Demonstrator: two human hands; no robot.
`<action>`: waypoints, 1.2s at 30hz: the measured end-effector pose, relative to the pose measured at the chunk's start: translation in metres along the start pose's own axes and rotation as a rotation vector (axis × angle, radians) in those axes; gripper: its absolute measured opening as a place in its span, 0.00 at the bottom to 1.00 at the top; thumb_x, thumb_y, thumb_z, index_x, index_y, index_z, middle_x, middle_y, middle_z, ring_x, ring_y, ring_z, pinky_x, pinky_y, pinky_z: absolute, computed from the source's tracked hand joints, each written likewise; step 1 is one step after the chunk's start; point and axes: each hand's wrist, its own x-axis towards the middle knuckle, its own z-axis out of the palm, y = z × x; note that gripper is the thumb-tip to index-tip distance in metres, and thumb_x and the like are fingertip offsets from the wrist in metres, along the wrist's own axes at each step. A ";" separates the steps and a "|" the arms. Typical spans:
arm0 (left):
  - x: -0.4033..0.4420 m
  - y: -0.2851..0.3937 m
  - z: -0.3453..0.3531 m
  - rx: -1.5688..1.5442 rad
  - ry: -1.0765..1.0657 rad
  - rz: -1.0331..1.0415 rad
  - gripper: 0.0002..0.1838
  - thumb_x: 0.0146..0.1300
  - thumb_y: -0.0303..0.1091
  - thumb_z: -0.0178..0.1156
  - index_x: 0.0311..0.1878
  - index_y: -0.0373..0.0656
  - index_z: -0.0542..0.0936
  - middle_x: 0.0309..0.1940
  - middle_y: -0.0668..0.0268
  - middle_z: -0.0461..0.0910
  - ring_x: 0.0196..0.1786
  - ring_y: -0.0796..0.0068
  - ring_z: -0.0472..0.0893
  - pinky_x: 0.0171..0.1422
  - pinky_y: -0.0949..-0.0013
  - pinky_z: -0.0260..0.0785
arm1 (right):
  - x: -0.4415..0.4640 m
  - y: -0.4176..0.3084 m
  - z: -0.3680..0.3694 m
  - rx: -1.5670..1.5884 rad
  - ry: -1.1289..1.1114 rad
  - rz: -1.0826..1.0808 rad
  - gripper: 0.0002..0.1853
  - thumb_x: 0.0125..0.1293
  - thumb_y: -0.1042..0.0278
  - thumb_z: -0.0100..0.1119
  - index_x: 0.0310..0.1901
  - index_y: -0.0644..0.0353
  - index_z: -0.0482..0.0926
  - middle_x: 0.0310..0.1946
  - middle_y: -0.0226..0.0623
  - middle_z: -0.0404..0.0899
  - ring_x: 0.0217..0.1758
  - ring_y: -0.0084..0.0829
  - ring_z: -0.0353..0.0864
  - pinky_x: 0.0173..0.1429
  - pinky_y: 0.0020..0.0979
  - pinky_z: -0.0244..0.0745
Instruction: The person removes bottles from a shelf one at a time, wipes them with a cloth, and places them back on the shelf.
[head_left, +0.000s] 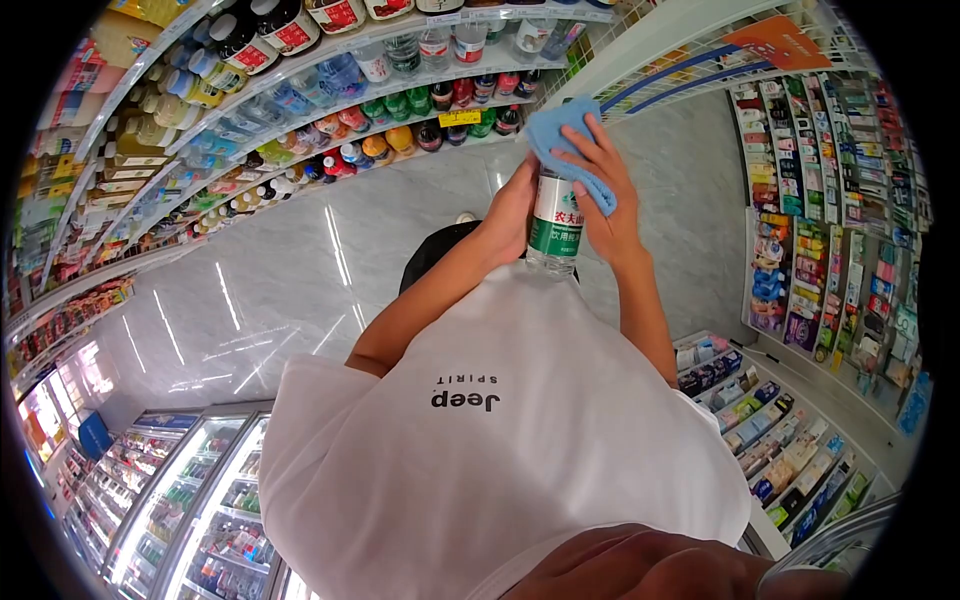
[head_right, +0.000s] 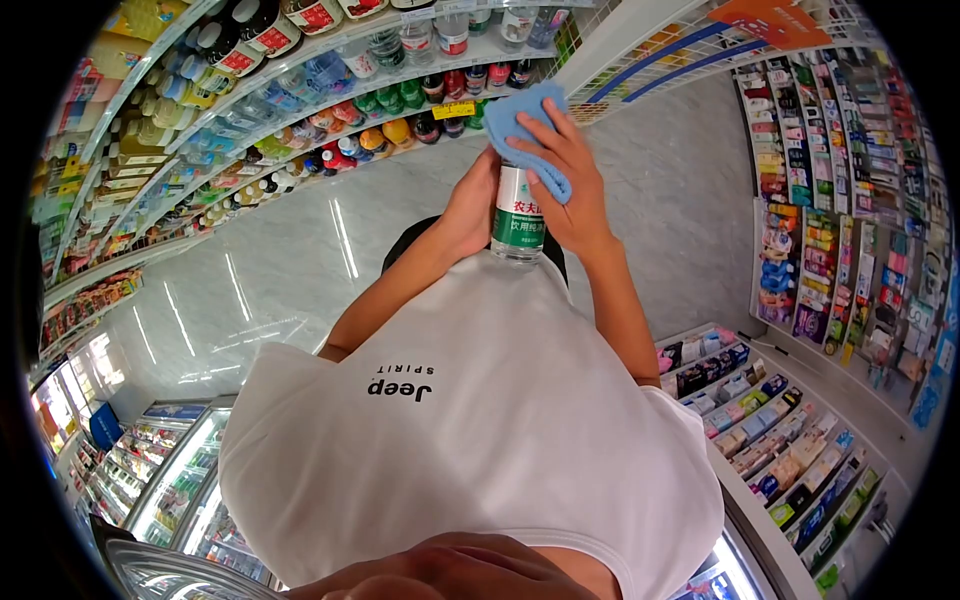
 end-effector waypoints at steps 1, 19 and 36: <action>-0.001 -0.001 0.001 0.007 0.030 0.015 0.28 0.79 0.55 0.35 0.71 0.46 0.63 0.63 0.62 0.74 0.64 0.67 0.76 0.64 0.58 0.73 | -0.003 -0.002 -0.001 -0.045 -0.043 -0.038 0.16 0.63 0.73 0.56 0.51 0.58 0.84 0.63 0.36 0.77 0.77 0.46 0.61 0.79 0.52 0.51; 0.001 0.013 -0.011 -0.187 -0.046 -0.054 0.31 0.73 0.62 0.49 0.63 0.46 0.73 0.56 0.60 0.79 0.56 0.64 0.81 0.60 0.58 0.76 | -0.039 -0.028 -0.012 -0.052 -0.297 -0.213 0.17 0.55 0.67 0.58 0.48 0.54 0.84 0.62 0.33 0.78 0.73 0.44 0.67 0.78 0.52 0.53; -0.017 0.000 0.004 -0.092 -0.111 -0.119 0.29 0.75 0.60 0.45 0.66 0.47 0.67 0.54 0.59 0.78 0.53 0.62 0.82 0.57 0.55 0.79 | -0.001 -0.013 -0.014 -0.082 0.071 -0.018 0.19 0.65 0.73 0.53 0.57 0.62 0.81 0.65 0.42 0.74 0.77 0.49 0.61 0.78 0.50 0.52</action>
